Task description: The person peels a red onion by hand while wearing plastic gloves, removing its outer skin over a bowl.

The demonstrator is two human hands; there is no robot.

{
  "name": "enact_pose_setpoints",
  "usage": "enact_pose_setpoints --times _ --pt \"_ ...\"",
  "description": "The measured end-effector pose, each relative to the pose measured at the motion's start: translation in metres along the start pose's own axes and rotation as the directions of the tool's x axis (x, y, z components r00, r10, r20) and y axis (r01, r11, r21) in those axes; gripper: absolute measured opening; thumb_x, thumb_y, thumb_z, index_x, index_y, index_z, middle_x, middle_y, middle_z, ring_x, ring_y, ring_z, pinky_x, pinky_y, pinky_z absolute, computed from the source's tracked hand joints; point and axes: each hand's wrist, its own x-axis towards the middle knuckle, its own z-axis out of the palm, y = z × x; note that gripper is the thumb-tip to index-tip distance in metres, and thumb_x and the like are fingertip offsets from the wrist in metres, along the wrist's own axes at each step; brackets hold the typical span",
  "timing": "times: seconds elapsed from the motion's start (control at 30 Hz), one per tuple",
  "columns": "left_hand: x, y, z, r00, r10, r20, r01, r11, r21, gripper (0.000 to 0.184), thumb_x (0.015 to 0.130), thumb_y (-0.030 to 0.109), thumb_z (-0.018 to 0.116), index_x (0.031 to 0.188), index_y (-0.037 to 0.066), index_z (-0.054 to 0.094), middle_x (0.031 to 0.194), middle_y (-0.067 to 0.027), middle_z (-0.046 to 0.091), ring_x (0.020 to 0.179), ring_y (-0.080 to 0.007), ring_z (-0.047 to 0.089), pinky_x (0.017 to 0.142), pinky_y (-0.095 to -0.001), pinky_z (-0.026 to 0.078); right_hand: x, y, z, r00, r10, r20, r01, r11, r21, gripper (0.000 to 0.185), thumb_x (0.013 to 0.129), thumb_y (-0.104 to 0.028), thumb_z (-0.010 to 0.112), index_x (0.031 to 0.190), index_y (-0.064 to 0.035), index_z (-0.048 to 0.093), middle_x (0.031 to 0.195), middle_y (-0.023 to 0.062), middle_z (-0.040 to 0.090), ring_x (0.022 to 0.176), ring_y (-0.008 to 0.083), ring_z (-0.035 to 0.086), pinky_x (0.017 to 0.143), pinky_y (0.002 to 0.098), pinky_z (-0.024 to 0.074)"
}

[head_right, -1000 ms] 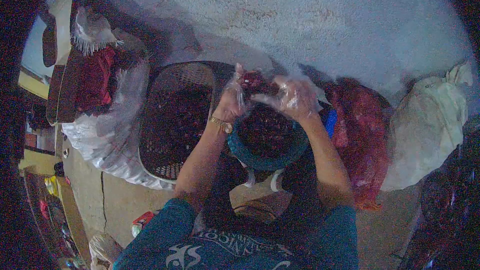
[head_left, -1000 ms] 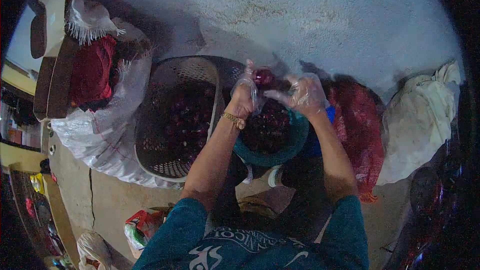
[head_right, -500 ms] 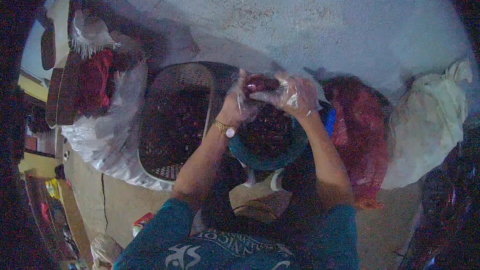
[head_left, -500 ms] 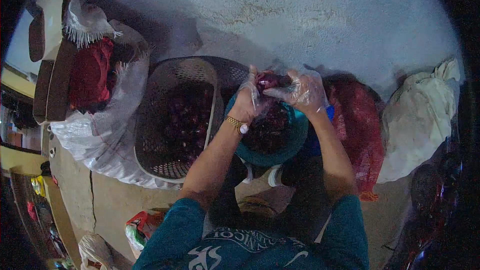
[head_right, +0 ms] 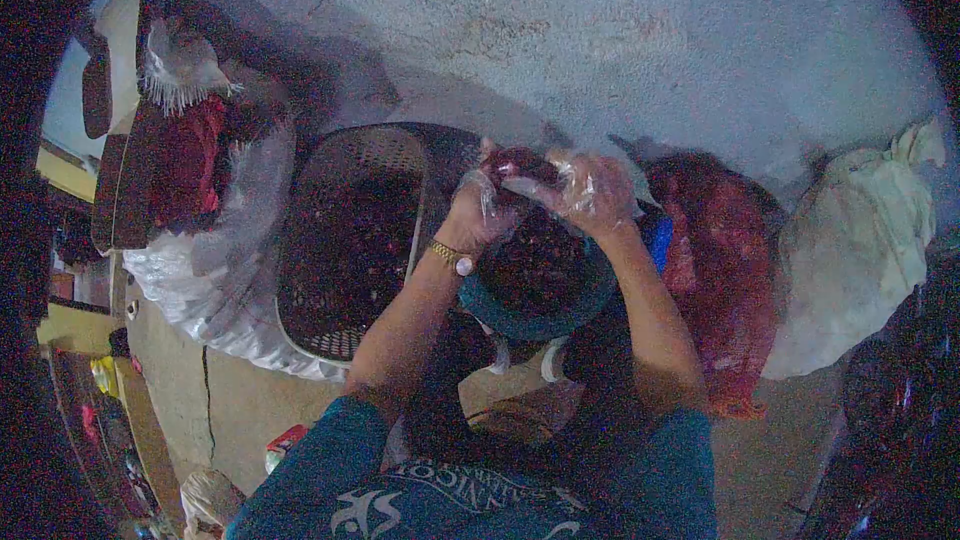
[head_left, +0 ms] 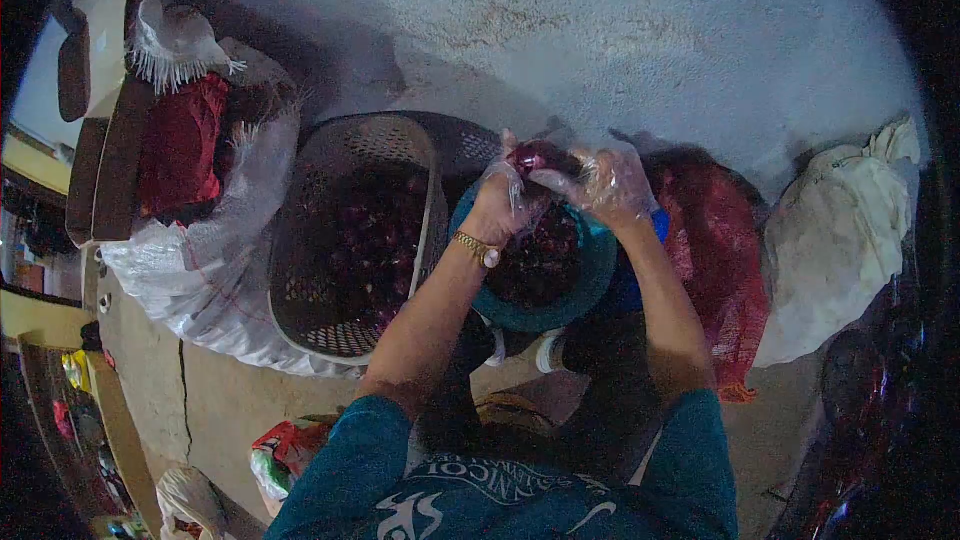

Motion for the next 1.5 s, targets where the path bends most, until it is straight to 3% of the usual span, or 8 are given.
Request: enact_pose_setpoints --times 0.1,0.17,0.4,0.5,0.8,1.33,1.4,1.5 --pt "-0.003 0.002 0.005 0.999 -0.045 0.012 0.046 0.997 -0.066 0.061 0.089 0.059 0.038 0.103 0.003 0.055 0.091 -0.0111 0.062 0.08 -0.0264 0.061 0.077 -0.0416 0.052 0.001 0.001 0.006 0.998 0.045 0.039 -0.048 0.996 0.072 0.052 0.066 -0.063 0.067 0.082 -0.0126 0.068 0.074 0.0118 0.067 0.067 0.0329 0.064 0.062 0.0436 0.05" --pt "0.006 0.002 -0.015 0.997 -0.016 0.073 0.011 0.998 0.069 0.058 0.09 0.056 0.041 0.112 0.004 0.056 0.11 -0.0112 0.062 0.102 -0.0284 0.058 0.09 -0.0425 0.046 0.023 -0.023 -0.028 0.977 0.065 0.202 -0.072 0.997 0.03 0.053 0.066 -0.064 0.066 0.078 -0.0121 0.068 0.073 0.0113 0.066 0.066 0.033 0.064 0.061 0.0433 0.05" --pt "-0.009 0.011 0.007 0.991 0.058 -0.124 -0.038 0.987 0.155 0.066 0.086 0.062 0.041 0.112 0.003 0.056 0.103 -0.0126 0.063 0.101 -0.028 0.058 0.087 -0.0418 0.047 0.032 -0.031 -0.042 0.871 0.11 0.479 -0.115 0.993 -0.019 0.063 0.064 -0.071 0.062 0.08 -0.0103 0.069 0.076 0.0141 0.067 0.071 0.0336 0.064 0.067 0.0445 0.0493" --pt "-0.011 0.012 0.013 0.999 0.032 -0.014 -0.03 0.985 0.171 0.068 0.085 0.063 0.041 0.11 0.002 0.056 0.1 -0.0131 0.064 0.097 -0.0266 0.059 0.084 -0.0398 0.049 0.017 -0.017 -0.024 0.965 0.168 0.203 -0.156 0.985 -0.071 0.067 0.063 -0.071 0.063 0.089 -0.0089 0.068 0.078 0.0149 0.067 0.075 0.0331 0.064 0.071 0.0448 0.0485" --pt "-0.008 0.007 0.016 0.997 0.021 -0.079 0.01 0.931 0.364 0.074 0.086 0.067 0.036 0.113 0.001 0.057 0.104 -0.0123 0.063 0.094 -0.0246 0.06 0.085 -0.0379 0.049 -0.002 0.011 -0.002 0.995 0.021 0.097 -0.016 0.999 -0.051 0.068 0.066 -0.068 0.061 0.101 -0.0107 0.065 0.083 0.0144 0.066 0.078 0.0334 0.064 0.071 0.0437 0.0474" --pt "-0.02 0.01 0.036 0.991 0.068 -0.119 -0.015 0.916 0.4 0.071 0.09 0.062 0.032 0.111 -0.002 0.056 0.104 -0.0147 0.061 0.096 -0.0253 0.058 0.087 -0.0387 0.047 0.012 -0.005 -0.011 0.981 0.056 0.185 -0.049 0.998 -0.04 0.055 0.066 -0.06 0.069 0.08 -0.0067 0.07 0.063 0.0145 0.063 0.062 0.0321 0.062 0.063 0.0397 0.048" --pt "-0.021 0.01 0.035 0.995 0.052 -0.089 -0.015 0.927 0.375 0.071 0.09 0.062 0.033 0.111 -0.002 0.056 0.105 -0.0147 0.061 0.096 -0.0258 0.058 0.088 -0.039 0.046 0.012 -0.001 -0.008 0.895 0.179 0.408 -0.198 0.98 0.003 0.052 0.072 -0.059 0.062 0.098 -0.0143 0.068 0.092 0.0135 0.067 0.081 0.0327 0.064 0.075 0.0431 0.0492" --pt "-0.013 0.009 0.021 0.997 0.059 -0.052 -0.033 0.915 0.402 0.071 0.09 0.062 0.033 0.112 -0.002 0.057 0.107 -0.0143 0.061 0.095 -0.0259 0.059 0.089 -0.0389 0.047 0.006 -0.004 -0.012 0.955 0.116 0.272 -0.107 0.993 -0.051 0.052 0.073 -0.059 0.061 0.096 -0.0133 0.069 0.09 0.0144 0.067 0.082 0.0333 0.064 0.074 0.0436 0.0495"
